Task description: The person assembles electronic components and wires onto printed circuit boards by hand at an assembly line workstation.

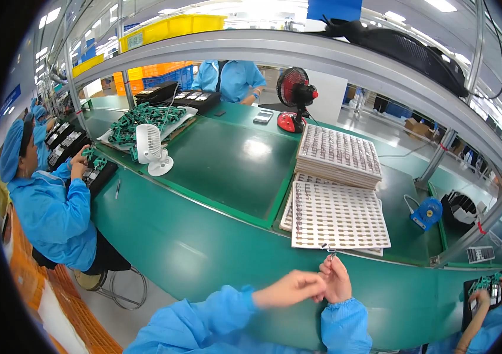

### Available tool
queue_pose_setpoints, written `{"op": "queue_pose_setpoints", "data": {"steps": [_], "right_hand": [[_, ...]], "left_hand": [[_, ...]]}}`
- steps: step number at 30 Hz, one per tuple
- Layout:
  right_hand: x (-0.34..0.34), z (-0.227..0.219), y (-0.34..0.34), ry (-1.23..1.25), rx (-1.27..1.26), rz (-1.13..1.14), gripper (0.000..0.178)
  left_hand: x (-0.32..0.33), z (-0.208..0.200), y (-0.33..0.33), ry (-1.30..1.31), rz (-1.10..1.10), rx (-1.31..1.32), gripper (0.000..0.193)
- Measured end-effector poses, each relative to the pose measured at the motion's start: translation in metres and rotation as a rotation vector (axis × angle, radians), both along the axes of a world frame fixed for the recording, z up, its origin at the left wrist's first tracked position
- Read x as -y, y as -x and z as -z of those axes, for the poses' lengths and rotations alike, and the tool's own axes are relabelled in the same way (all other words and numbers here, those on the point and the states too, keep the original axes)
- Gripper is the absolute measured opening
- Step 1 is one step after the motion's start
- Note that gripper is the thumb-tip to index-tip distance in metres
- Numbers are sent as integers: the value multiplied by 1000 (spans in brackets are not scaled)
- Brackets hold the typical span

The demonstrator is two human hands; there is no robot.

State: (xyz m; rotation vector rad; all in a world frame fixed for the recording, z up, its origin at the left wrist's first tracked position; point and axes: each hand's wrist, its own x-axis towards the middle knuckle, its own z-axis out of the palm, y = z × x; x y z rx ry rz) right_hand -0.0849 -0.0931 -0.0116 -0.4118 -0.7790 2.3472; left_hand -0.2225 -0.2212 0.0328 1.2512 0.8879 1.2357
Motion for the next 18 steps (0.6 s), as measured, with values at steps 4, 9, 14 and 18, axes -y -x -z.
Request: {"op": "queue_pose_setpoints", "data": {"steps": [4, 9, 14, 18], "right_hand": [[-1, 14, 6, 36, 74, 41, 15], [-15, 18, 5, 17, 20, -92, 16], [1, 8, 5, -41, 24, -40, 15], [5, 6, 2, -30, 13, -21, 13]], "left_hand": [[32, -111, 8, -723, -182, 283, 52], [29, -170, -27, -1131, 160, 536, 63], [38, -190, -81, -705, 515, 746, 60], [22, -121, -129, -756, 899, 189, 48]]}}
